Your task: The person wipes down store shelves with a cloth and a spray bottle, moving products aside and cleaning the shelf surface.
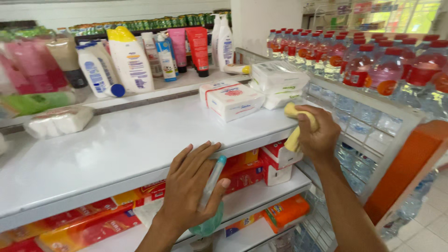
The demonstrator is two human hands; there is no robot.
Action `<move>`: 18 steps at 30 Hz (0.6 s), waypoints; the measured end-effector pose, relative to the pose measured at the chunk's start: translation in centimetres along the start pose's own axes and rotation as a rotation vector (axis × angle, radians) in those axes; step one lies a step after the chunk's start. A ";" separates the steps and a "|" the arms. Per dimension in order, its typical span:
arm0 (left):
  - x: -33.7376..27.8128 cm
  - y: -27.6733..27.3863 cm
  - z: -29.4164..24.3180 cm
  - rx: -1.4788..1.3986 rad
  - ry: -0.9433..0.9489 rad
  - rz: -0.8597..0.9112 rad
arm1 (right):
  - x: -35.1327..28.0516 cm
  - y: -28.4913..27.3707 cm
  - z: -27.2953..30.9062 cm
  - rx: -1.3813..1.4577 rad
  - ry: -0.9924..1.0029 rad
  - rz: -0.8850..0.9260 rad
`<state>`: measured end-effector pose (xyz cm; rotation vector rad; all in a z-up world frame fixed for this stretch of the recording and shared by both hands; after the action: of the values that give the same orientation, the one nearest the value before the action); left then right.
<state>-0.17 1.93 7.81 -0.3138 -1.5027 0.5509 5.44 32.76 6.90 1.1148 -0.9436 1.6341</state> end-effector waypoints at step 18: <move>-13.2 -22.8 8.2 0.253 -0.397 -0.111 | -0.4 25.4 36.0 0.311 -0.397 0.984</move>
<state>-4.58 -25.21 9.00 0.0826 -1.7945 0.7360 -9.68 -7.81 14.84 1.3021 -1.7174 2.4475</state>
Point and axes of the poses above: each hand's wrist, its own x-axis towards the middle knuckle, its own y-axis out of the palm, z = x × y, the point moved 9 cm from there along x, towards the middle knuckle, and after that the axes turned 3 degrees about z, right-handed, at the moved point
